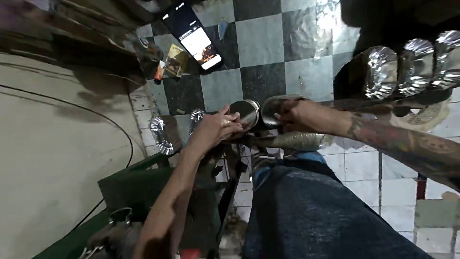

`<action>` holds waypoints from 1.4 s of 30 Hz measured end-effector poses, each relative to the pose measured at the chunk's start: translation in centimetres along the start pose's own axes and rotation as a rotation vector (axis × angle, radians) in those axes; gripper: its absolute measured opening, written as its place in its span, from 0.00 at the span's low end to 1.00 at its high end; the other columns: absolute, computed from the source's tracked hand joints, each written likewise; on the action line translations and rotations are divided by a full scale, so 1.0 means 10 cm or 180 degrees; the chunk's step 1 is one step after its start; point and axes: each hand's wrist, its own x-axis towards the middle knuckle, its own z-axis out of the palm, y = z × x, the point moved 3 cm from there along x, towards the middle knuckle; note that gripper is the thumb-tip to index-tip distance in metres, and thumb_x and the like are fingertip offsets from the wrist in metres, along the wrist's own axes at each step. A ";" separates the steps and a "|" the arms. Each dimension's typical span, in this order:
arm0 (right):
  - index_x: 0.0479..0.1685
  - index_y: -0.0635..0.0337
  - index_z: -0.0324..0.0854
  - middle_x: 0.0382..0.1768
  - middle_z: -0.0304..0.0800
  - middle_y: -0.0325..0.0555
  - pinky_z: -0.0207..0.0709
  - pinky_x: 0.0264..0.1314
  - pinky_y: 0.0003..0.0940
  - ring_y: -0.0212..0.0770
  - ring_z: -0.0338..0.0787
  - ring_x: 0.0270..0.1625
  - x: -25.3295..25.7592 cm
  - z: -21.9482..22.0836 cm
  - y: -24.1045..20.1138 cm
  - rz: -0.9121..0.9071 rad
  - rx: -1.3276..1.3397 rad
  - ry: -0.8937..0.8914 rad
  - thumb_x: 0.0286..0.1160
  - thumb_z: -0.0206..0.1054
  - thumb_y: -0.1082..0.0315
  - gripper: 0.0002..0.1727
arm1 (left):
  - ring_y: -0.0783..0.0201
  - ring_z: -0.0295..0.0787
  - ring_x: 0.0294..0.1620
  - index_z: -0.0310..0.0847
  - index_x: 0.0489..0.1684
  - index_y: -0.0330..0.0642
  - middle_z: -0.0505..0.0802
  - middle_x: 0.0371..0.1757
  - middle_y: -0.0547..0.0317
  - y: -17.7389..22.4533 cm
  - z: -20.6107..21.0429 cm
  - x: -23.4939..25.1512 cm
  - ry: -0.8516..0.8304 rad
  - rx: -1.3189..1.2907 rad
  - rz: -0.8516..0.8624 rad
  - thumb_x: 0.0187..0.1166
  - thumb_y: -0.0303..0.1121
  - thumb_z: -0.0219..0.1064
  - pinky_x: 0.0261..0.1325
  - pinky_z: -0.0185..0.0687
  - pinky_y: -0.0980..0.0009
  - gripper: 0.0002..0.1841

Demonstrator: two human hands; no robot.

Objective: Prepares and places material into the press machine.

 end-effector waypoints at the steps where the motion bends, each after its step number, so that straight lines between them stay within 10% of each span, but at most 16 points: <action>1: 0.63 0.60 0.90 0.57 0.90 0.59 0.81 0.68 0.56 0.58 0.88 0.64 0.00 -0.02 0.02 -0.0116 -0.0028 -0.0026 0.75 0.76 0.59 0.21 | 0.53 0.78 0.82 0.98 0.48 0.56 0.92 0.70 0.69 -0.02 -0.03 0.04 -0.0138 0.0078 -0.0008 0.84 0.42 0.67 0.77 0.75 0.42 0.11; 8: 0.64 0.60 0.87 0.61 0.87 0.60 0.84 0.58 0.58 0.61 0.87 0.64 -0.22 0.29 -0.28 0.0225 -0.0869 0.0998 0.78 0.69 0.63 0.19 | 0.27 0.71 0.80 0.80 0.74 0.35 0.85 0.69 0.28 0.17 0.54 0.02 0.0891 0.0754 0.0293 0.73 0.28 0.73 0.83 0.64 0.36 0.27; 12: 0.53 0.65 0.88 0.45 0.93 0.59 0.86 0.47 0.56 0.61 0.93 0.50 -0.41 -0.04 -0.59 0.0301 -0.1176 0.1989 0.77 0.67 0.65 0.14 | 0.40 0.95 0.56 0.86 0.66 0.34 0.94 0.59 0.39 0.40 0.25 -0.23 0.1589 0.0869 0.0353 0.82 0.24 0.62 0.57 0.89 0.46 0.17; 15: 0.64 0.65 0.82 0.50 0.92 0.62 0.83 0.49 0.63 0.66 0.92 0.53 -0.33 -0.17 -0.68 0.0973 -0.0935 0.1308 0.80 0.67 0.67 0.17 | 0.38 0.96 0.42 0.83 0.69 0.35 0.94 0.54 0.37 0.46 0.23 -0.35 0.1482 0.0618 -0.0059 0.87 0.27 0.59 0.46 0.89 0.42 0.17; 19: 0.65 0.67 0.79 0.38 0.91 0.55 0.86 0.41 0.51 0.50 0.93 0.37 -0.49 -0.02 -0.94 0.0788 0.0237 0.2022 0.84 0.57 0.71 0.16 | 0.63 0.93 0.49 0.81 0.65 0.28 0.94 0.48 0.49 0.69 0.43 -0.77 0.1910 -0.1962 -0.0450 0.89 0.33 0.60 0.57 0.88 0.64 0.17; 21: 0.62 0.65 0.80 0.40 0.89 0.40 0.86 0.49 0.27 0.25 0.89 0.42 -0.57 0.20 -1.16 0.0551 0.1458 0.2840 0.90 0.50 0.66 0.17 | 0.69 0.94 0.50 0.75 0.64 0.30 0.94 0.48 0.59 0.79 0.75 -0.88 0.1947 -0.3870 -0.0343 0.88 0.27 0.56 0.58 0.92 0.66 0.13; 23: 0.61 0.68 0.78 0.45 0.90 0.37 0.86 0.55 0.24 0.21 0.89 0.47 -0.49 0.45 -1.32 0.0570 0.2555 0.2981 0.86 0.52 0.66 0.17 | 0.68 0.94 0.51 0.75 0.64 0.30 0.94 0.50 0.59 0.91 1.03 -0.83 0.1918 -0.4704 -0.0454 0.88 0.25 0.54 0.61 0.91 0.65 0.13; 26: 0.59 0.61 0.82 0.42 0.94 0.35 0.89 0.46 0.25 0.24 0.92 0.42 -0.50 0.59 -1.28 0.0577 0.3815 0.2197 0.76 0.61 0.71 0.15 | 0.65 0.93 0.54 0.77 0.66 0.31 0.94 0.53 0.54 1.09 1.16 -0.86 0.1900 -0.5229 -0.0502 0.87 0.27 0.57 0.64 0.90 0.63 0.14; 30: 0.46 0.50 0.89 0.39 0.95 0.29 0.87 0.45 0.24 0.23 0.91 0.39 -0.63 0.61 -1.12 0.0258 0.4974 0.1114 0.72 0.64 0.76 0.12 | 0.72 0.96 0.43 0.93 0.47 0.55 0.98 0.42 0.67 1.14 1.44 -0.82 0.1333 -0.6091 -0.0502 0.68 0.40 0.80 0.50 0.93 0.70 0.12; 34: 0.50 0.65 0.90 0.42 0.94 0.47 0.86 0.55 0.39 0.37 0.92 0.44 -0.65 1.07 -0.39 0.0925 0.2657 0.0706 0.79 0.63 0.71 0.11 | 0.67 0.88 0.60 0.78 0.68 0.30 0.91 0.59 0.51 0.60 2.08 -0.23 0.0716 -0.3509 -0.1250 0.79 0.21 0.65 0.67 0.84 0.70 0.19; 37: 0.54 0.59 0.92 0.46 0.95 0.59 0.82 0.60 0.63 0.59 0.94 0.52 -1.05 1.23 -0.43 0.0994 0.1172 -0.0345 0.82 0.64 0.68 0.13 | 0.43 0.78 0.80 0.69 0.86 0.42 0.81 0.79 0.39 0.67 2.42 0.34 -0.0525 -0.1093 -0.1074 0.90 0.43 0.58 0.84 0.65 0.44 0.28; 42: 0.63 0.51 0.92 0.49 0.96 0.59 0.81 0.60 0.66 0.63 0.94 0.53 -1.46 1.28 -0.62 0.1162 0.0785 -0.1118 0.83 0.61 0.70 0.17 | 0.41 0.81 0.76 0.85 0.68 0.36 0.88 0.70 0.37 1.07 2.64 1.28 -0.0711 -0.1351 -0.1141 0.94 0.54 0.44 0.79 0.69 0.39 0.32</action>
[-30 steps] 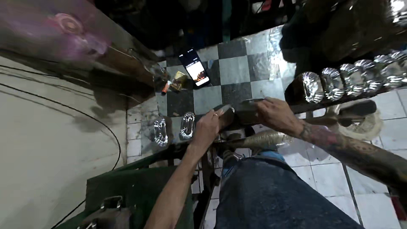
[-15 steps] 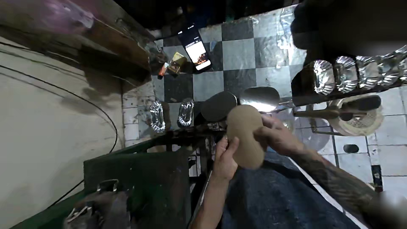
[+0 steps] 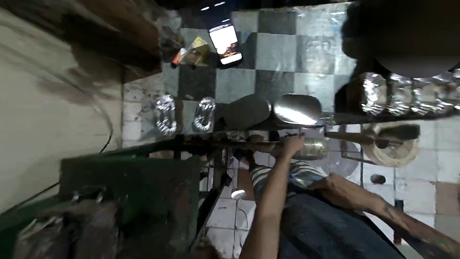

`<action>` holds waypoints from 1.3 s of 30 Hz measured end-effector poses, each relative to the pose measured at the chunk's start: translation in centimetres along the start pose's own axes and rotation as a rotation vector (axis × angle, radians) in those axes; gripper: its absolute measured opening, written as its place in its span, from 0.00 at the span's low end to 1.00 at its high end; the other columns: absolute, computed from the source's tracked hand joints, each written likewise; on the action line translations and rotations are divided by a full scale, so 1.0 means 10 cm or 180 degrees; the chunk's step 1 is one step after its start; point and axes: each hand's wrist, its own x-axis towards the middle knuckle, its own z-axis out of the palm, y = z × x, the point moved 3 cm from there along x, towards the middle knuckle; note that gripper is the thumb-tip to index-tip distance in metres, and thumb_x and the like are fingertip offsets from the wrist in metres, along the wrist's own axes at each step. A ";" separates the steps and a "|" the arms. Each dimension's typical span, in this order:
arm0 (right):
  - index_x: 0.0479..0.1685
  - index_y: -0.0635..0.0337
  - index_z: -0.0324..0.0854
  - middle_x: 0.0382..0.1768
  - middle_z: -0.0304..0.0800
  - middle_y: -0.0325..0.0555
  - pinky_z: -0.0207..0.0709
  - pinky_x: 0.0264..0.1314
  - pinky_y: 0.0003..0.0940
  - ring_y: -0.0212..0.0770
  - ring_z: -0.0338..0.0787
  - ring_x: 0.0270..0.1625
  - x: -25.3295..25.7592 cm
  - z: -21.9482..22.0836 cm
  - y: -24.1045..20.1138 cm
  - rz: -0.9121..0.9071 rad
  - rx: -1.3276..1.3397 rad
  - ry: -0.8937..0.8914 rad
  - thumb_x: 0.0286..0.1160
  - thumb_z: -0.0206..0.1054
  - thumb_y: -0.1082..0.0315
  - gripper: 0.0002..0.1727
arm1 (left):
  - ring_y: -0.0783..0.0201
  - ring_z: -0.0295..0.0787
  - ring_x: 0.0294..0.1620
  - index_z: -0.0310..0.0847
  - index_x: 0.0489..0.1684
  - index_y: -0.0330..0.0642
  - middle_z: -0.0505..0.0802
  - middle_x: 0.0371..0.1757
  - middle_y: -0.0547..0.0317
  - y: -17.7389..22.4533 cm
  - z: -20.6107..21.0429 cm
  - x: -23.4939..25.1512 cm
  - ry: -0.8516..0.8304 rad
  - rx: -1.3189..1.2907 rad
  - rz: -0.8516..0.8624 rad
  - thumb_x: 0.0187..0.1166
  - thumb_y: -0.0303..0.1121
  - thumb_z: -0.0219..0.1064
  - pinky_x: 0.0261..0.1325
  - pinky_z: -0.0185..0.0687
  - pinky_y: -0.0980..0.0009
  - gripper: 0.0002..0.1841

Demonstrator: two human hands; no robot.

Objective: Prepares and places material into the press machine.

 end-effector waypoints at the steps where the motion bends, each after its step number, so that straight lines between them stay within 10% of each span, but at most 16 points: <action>1: 0.64 0.48 0.91 0.49 0.97 0.58 0.82 0.60 0.66 0.62 0.95 0.53 -0.02 0.01 -0.01 -0.0049 -0.0073 -0.0064 0.84 0.61 0.70 0.18 | 0.41 0.81 0.76 0.85 0.67 0.36 0.89 0.69 0.37 0.04 -0.02 -0.02 -0.0027 -0.0020 0.0021 0.93 0.55 0.44 0.79 0.69 0.38 0.32; 5: 0.71 0.45 0.88 0.47 0.97 0.60 0.82 0.54 0.72 0.66 0.96 0.48 -0.03 -0.07 -0.14 -0.0353 -0.0332 -0.0270 0.81 0.62 0.71 0.22 | 0.48 0.86 0.69 0.87 0.59 0.35 0.92 0.61 0.42 -0.11 -0.46 -0.85 0.0659 -0.0443 0.0441 0.94 0.48 0.46 0.78 0.72 0.45 0.27; 8: 0.73 0.43 0.85 0.45 0.96 0.64 0.80 0.51 0.76 0.72 0.94 0.46 0.11 -0.12 -0.18 -0.0459 -0.0736 -0.0446 0.80 0.63 0.69 0.23 | 0.57 0.82 0.76 0.89 0.64 0.40 0.92 0.68 0.52 -0.33 -0.94 -2.03 0.2119 -0.0856 0.0583 0.93 0.41 0.51 0.87 0.61 0.53 0.21; 13: 0.74 0.44 0.84 0.46 0.94 0.65 0.81 0.54 0.73 0.72 0.93 0.50 0.53 -0.14 -0.96 -0.0778 -0.1563 -0.0350 0.85 0.61 0.66 0.21 | 0.70 0.76 0.78 0.69 0.84 0.39 0.80 0.82 0.57 -1.17 -1.35 -3.31 0.4605 -0.2282 0.0809 0.94 0.55 0.36 0.82 0.72 0.65 0.34; 17: 0.75 0.47 0.83 0.48 0.94 0.63 0.83 0.50 0.70 0.70 0.93 0.47 0.74 0.02 -1.79 -0.1501 -0.1724 0.0111 0.82 0.63 0.68 0.23 | 0.69 0.75 0.76 0.56 0.86 0.29 0.77 0.78 0.44 -1.73 -2.14 -3.83 0.5831 -0.2663 0.1080 0.96 0.36 0.34 0.81 0.70 0.72 0.26; 20: 0.75 0.46 0.83 0.51 0.94 0.63 0.84 0.47 0.69 0.69 0.94 0.44 0.88 0.11 -2.32 -0.1924 -0.1752 0.0422 0.81 0.61 0.71 0.24 | 0.66 0.73 0.80 0.60 0.86 0.33 0.77 0.80 0.46 -1.96 -2.45 -4.04 0.5864 -0.2777 0.0935 0.97 0.41 0.27 0.84 0.66 0.68 0.30; 24: 0.72 0.46 0.86 0.45 0.96 0.61 0.85 0.41 0.68 0.68 0.95 0.39 1.12 0.33 -2.69 -0.2177 -0.1935 0.0469 0.78 0.62 0.73 0.24 | 0.49 0.87 0.63 0.84 0.65 0.35 0.92 0.56 0.42 -2.09 -2.03 -4.39 0.5263 -0.1338 -0.1287 0.95 0.48 0.43 0.71 0.75 0.43 0.28; 28: 0.78 0.43 0.81 0.52 0.94 0.62 0.83 0.52 0.69 0.70 0.94 0.49 1.43 0.65 -2.95 -0.1818 -0.2529 -0.0104 0.84 0.61 0.68 0.24 | 0.36 0.79 0.76 0.78 0.78 0.44 0.87 0.72 0.40 -3.11 -1.32 -4.39 0.4343 -0.0941 -0.2657 0.88 0.56 0.58 0.85 0.43 0.26 0.30; 32: 0.71 0.52 0.86 0.51 0.92 0.68 0.87 0.42 0.62 0.70 0.94 0.45 1.72 1.10 -3.42 -0.3181 -0.2930 0.0571 0.74 0.67 0.77 0.24 | 0.35 0.87 0.63 0.90 0.60 0.45 0.94 0.57 0.40 -3.09 -0.72 -5.08 0.3953 -0.0917 -0.2696 0.88 0.42 0.63 0.75 0.61 0.24 0.15; 35: 0.69 0.50 0.86 0.60 0.90 0.68 0.89 0.53 0.58 0.69 0.93 0.57 2.09 1.32 -3.95 -0.4270 -0.3076 0.0923 0.73 0.70 0.78 0.24 | 0.40 0.68 0.85 0.94 0.52 0.46 0.80 0.82 0.48 -3.65 -0.19 -5.38 0.3303 -0.1148 -0.2576 0.83 0.36 0.69 0.83 0.48 0.25 0.09; 37: 0.72 0.49 0.84 0.65 0.86 0.70 0.85 0.64 0.60 0.71 0.88 0.65 2.49 1.43 -4.26 -0.4345 -0.3323 0.0863 0.75 0.68 0.79 0.25 | 0.43 0.69 0.85 0.94 0.48 0.44 0.79 0.83 0.50 -3.85 0.08 -5.38 0.3802 -0.0849 -0.2455 0.82 0.34 0.69 0.86 0.45 0.29 0.09; 39: 0.77 0.52 0.81 0.71 0.81 0.74 0.77 0.74 0.63 0.75 0.82 0.72 2.79 1.61 -4.49 -0.3906 -0.3558 0.0816 0.79 0.64 0.79 0.27 | 0.42 0.83 0.72 0.92 0.52 0.40 0.90 0.67 0.45 -3.58 0.21 -5.39 0.4499 -0.0565 -0.2432 0.85 0.36 0.65 0.80 0.63 0.33 0.13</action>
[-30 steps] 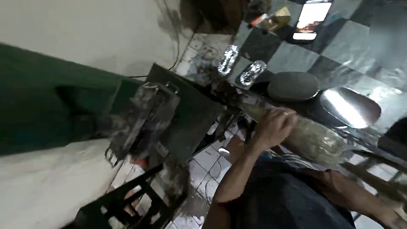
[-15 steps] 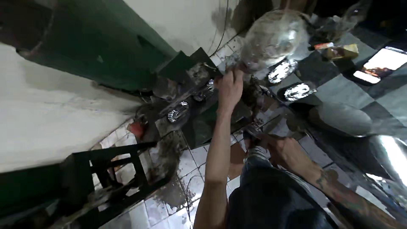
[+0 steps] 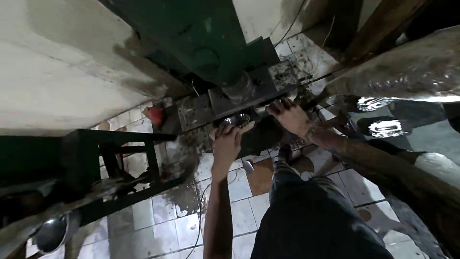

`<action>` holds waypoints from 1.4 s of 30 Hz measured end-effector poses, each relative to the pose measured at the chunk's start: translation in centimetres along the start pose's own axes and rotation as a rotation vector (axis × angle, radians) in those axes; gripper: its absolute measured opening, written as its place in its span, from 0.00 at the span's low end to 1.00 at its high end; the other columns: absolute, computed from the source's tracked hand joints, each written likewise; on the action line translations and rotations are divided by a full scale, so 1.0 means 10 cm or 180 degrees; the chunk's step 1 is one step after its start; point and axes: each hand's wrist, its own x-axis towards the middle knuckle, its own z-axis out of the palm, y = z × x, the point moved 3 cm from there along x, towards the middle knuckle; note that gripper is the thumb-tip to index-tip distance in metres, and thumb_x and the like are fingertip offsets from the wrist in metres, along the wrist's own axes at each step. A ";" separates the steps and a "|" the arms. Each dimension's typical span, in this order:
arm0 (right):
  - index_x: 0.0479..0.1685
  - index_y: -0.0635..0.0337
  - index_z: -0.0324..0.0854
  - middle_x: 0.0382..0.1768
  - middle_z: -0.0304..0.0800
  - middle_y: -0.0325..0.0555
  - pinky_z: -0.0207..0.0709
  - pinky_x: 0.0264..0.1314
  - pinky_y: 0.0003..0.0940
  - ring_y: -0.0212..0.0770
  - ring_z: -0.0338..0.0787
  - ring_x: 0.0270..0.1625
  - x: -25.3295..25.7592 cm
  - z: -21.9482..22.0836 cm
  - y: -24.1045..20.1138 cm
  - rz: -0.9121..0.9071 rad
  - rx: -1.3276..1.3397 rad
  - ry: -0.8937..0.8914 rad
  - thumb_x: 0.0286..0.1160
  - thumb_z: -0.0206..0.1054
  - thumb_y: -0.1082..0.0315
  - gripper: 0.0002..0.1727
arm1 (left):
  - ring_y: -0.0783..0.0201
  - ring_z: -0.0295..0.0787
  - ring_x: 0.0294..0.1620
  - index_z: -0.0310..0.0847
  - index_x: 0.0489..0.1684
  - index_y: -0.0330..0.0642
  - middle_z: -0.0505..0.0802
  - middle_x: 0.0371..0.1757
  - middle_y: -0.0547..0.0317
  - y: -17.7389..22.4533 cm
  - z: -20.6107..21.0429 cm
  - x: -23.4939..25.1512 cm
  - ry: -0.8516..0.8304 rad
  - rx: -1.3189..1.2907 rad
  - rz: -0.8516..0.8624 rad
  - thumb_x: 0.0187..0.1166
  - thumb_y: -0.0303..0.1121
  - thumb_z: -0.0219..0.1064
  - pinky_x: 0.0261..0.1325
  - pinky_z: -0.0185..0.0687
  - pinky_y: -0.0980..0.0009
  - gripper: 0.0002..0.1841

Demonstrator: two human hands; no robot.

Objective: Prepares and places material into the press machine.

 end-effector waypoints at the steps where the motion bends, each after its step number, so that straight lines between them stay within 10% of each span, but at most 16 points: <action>1: 0.80 0.55 0.78 0.74 0.78 0.76 0.72 0.79 0.65 0.76 0.79 0.76 0.10 0.05 -0.14 0.0188 0.0053 -0.0202 0.79 0.63 0.80 0.28 | 0.42 0.88 0.66 0.92 0.53 0.39 0.93 0.61 0.43 0.15 0.00 -0.21 0.0071 -0.0045 -0.0012 0.85 0.38 0.64 0.75 0.71 0.34 0.14; 4: 0.86 0.60 0.70 0.76 0.75 0.75 0.68 0.80 0.68 0.74 0.76 0.77 0.47 0.09 -0.97 0.0447 0.0321 -0.0550 0.81 0.64 0.73 0.31 | 0.53 0.94 0.54 0.91 0.57 0.41 0.96 0.51 0.51 0.57 0.37 -0.76 -0.0502 -0.0628 -0.0060 0.81 0.39 0.67 0.65 0.86 0.48 0.15; 7: 0.83 0.77 0.64 0.79 0.64 0.88 0.37 0.88 0.79 0.81 0.60 0.86 0.82 0.22 -1.53 0.0648 0.0957 -0.1196 0.91 0.53 0.67 0.28 | 0.51 0.94 0.54 0.89 0.57 0.36 0.95 0.50 0.45 0.92 0.94 -1.22 -0.1977 -0.1463 -0.0327 0.82 0.40 0.68 0.65 0.86 0.50 0.17; 12: 0.72 0.63 0.81 0.75 0.79 0.66 0.63 0.82 0.69 0.68 0.75 0.80 0.59 -0.18 -0.76 -0.0176 0.1041 -0.1619 0.82 0.64 0.73 0.20 | 0.48 0.78 0.76 0.89 0.61 0.35 0.87 0.70 0.41 1.00 1.38 -1.46 -0.2536 -0.2485 0.0364 0.79 0.34 0.69 0.84 0.66 0.50 0.17; 17: 0.83 0.56 0.73 0.80 0.75 0.62 0.67 0.83 0.63 0.67 0.73 0.83 0.26 -0.08 -0.49 -0.0281 0.0678 -0.1040 0.86 0.56 0.78 0.26 | 0.60 0.89 0.61 0.84 0.65 0.33 0.92 0.60 0.45 1.10 1.58 -1.44 -0.3551 -0.2783 0.0467 0.84 0.31 0.65 0.71 0.81 0.59 0.16; 23: 0.85 0.63 0.67 0.71 0.80 0.71 0.73 0.76 0.61 0.69 0.81 0.74 0.40 0.10 -0.89 -0.0322 0.0258 -0.0810 0.88 0.54 0.77 0.26 | 0.50 0.89 0.58 0.81 0.64 0.28 0.91 0.57 0.37 1.07 1.60 -1.92 -0.3262 -0.2557 0.0071 0.84 0.33 0.65 0.69 0.82 0.52 0.18; 29: 0.68 0.71 0.80 0.65 0.85 0.70 0.73 0.73 0.66 0.69 0.83 0.71 0.76 0.13 -1.50 -0.0112 0.0640 -0.1461 0.88 0.53 0.76 0.17 | 0.54 0.90 0.57 0.86 0.61 0.32 0.92 0.55 0.41 0.84 1.80 -2.24 -0.3113 -0.3147 -0.0240 0.81 0.35 0.69 0.67 0.82 0.53 0.17; 34: 0.68 0.67 0.83 0.76 0.76 0.68 0.67 0.76 0.73 0.72 0.72 0.80 0.65 -0.04 -1.52 0.0194 0.0728 -0.1862 0.84 0.61 0.73 0.17 | 0.53 0.92 0.53 0.91 0.52 0.32 0.95 0.49 0.42 0.71 1.68 -2.05 -0.2621 -0.2556 -0.0456 0.83 0.33 0.66 0.66 0.83 0.52 0.14; 37: 0.61 0.72 0.83 0.66 0.84 0.68 0.75 0.69 0.68 0.67 0.83 0.71 0.34 -0.88 -1.00 0.0053 0.0385 -0.2334 0.83 0.65 0.65 0.18 | 0.53 0.93 0.54 0.93 0.51 0.34 0.96 0.48 0.44 0.66 1.64 -2.00 -0.2280 -0.2120 -0.0269 0.84 0.37 0.66 0.68 0.82 0.52 0.15; 40: 0.57 0.64 0.88 0.53 0.89 0.68 0.76 0.58 0.77 0.71 0.88 0.59 0.12 -1.57 0.33 -0.0068 -0.0242 -0.1115 0.79 0.69 0.55 0.21 | 0.55 0.93 0.52 0.92 0.50 0.33 0.96 0.47 0.45 0.70 1.62 -2.07 -0.1871 -0.2066 -0.0652 0.82 0.36 0.68 0.65 0.84 0.53 0.14; 42: 0.89 0.57 0.65 0.64 0.83 0.74 0.68 0.64 0.81 0.76 0.83 0.65 -0.01 -1.98 1.14 0.0536 -0.0458 -0.0892 0.80 0.64 0.48 0.39 | 0.59 0.93 0.50 0.92 0.50 0.32 0.96 0.46 0.47 0.75 1.70 -2.06 -0.1374 -0.2162 -0.0836 0.79 0.33 0.71 0.63 0.86 0.57 0.13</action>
